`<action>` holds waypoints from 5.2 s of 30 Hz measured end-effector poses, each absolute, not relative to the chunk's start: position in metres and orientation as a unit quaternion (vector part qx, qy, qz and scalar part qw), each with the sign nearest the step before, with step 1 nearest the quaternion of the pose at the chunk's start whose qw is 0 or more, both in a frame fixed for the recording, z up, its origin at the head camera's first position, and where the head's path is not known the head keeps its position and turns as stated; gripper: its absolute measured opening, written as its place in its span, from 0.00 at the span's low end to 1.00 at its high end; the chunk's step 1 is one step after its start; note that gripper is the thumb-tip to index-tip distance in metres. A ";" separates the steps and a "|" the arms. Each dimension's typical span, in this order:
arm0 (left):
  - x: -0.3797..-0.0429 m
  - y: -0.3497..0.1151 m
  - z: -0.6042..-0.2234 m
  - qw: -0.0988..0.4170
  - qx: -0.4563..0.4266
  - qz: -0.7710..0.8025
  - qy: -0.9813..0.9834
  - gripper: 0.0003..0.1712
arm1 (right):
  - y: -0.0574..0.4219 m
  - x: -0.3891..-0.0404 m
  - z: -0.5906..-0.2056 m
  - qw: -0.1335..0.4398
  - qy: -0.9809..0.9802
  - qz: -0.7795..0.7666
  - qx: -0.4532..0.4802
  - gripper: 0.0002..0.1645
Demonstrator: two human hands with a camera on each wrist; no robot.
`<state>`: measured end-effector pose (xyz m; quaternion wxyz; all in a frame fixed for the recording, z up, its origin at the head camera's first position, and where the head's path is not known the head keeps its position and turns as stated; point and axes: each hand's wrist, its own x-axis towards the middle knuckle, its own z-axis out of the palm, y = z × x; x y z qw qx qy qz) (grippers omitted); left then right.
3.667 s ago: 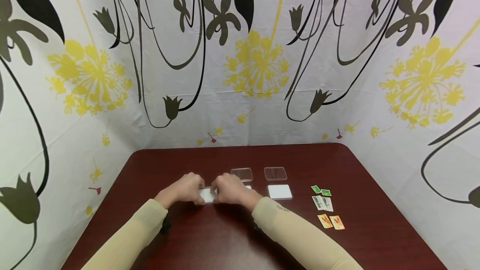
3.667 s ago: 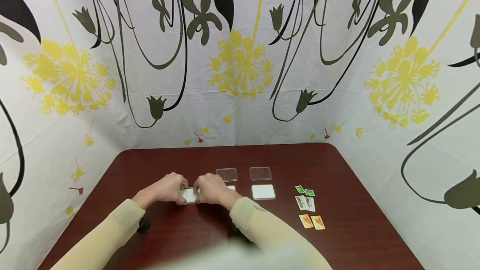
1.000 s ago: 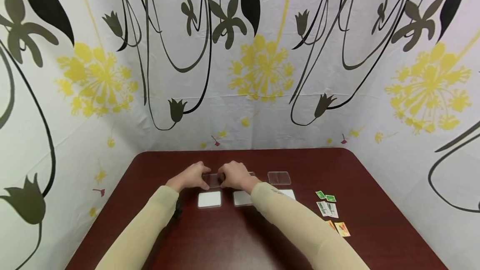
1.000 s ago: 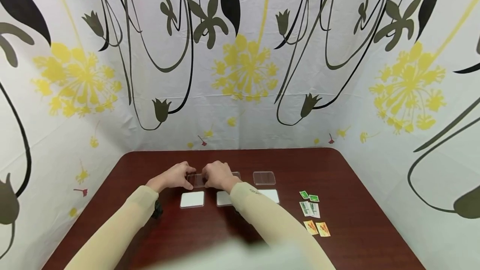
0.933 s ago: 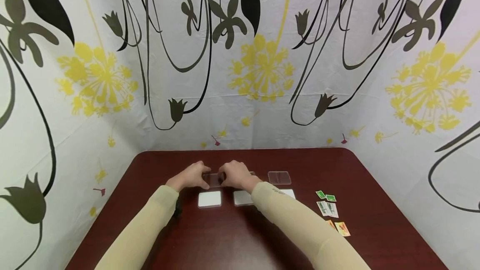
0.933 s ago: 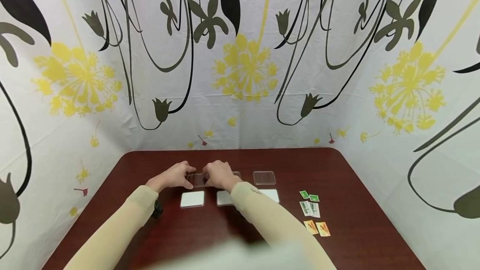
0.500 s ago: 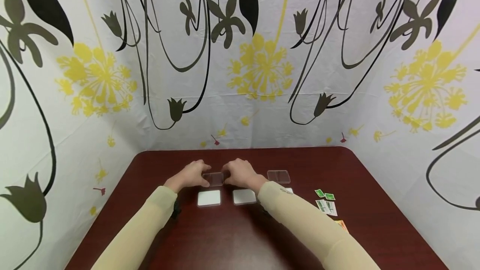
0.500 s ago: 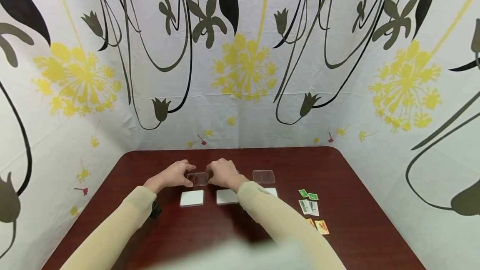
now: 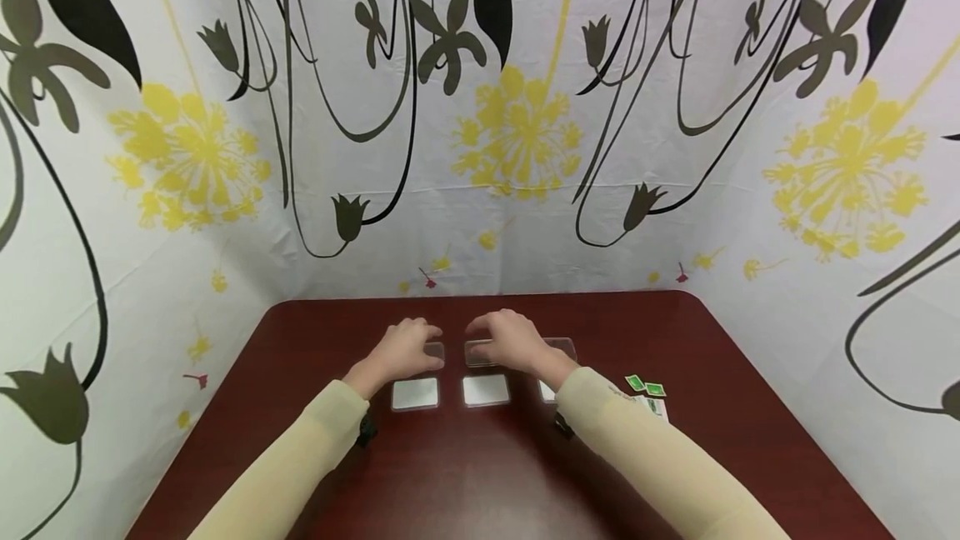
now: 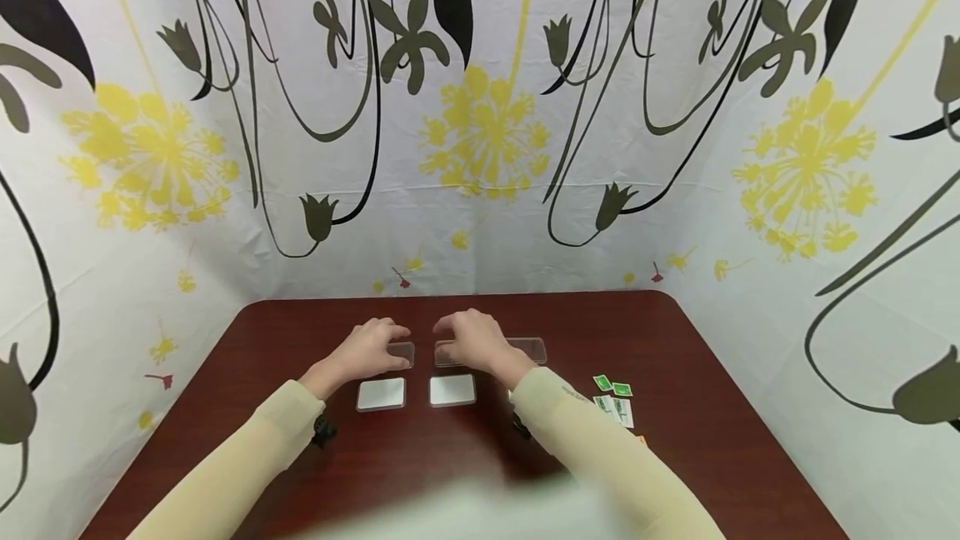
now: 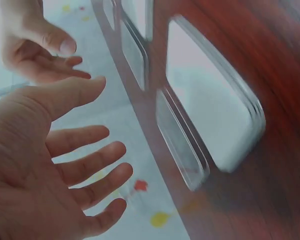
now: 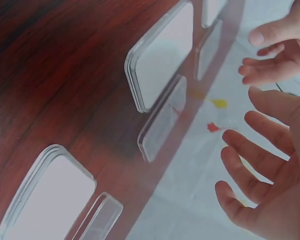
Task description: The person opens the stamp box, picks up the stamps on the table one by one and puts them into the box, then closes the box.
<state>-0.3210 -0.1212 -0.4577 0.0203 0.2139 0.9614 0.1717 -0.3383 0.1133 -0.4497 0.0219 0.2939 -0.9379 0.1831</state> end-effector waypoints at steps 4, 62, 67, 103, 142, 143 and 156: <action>-0.319 -0.102 -0.455 0.008 0.234 0.179 0.956 0.32 | 0.128 -0.332 -0.447 0.038 -0.938 0.192 0.286 0.21; -0.300 0.059 -0.499 -0.025 0.318 0.100 0.943 0.30 | 0.338 -0.284 -0.481 0.021 -0.972 0.234 -0.014 0.15; -0.299 0.059 -0.500 -0.027 0.316 0.100 0.943 0.26 | 0.338 -0.285 -0.487 0.031 -0.975 0.221 -0.019 0.16; -0.300 0.056 -0.502 -0.034 0.314 0.132 0.940 0.23 | 0.336 -0.285 -0.491 0.050 -0.969 0.242 -0.021 0.05; -0.301 0.059 -0.504 -0.010 0.297 0.134 0.945 0.21 | 0.277 -0.281 -0.500 0.008 -0.887 0.461 -0.002 0.04; -0.301 0.059 -0.503 -0.010 0.297 0.135 0.945 0.21 | 0.275 -0.281 -0.501 0.012 -0.890 0.455 -0.006 0.04; -0.301 0.058 -0.505 -0.017 0.300 0.135 0.944 0.24 | 0.262 -0.285 -0.506 0.030 -0.920 0.391 0.005 0.05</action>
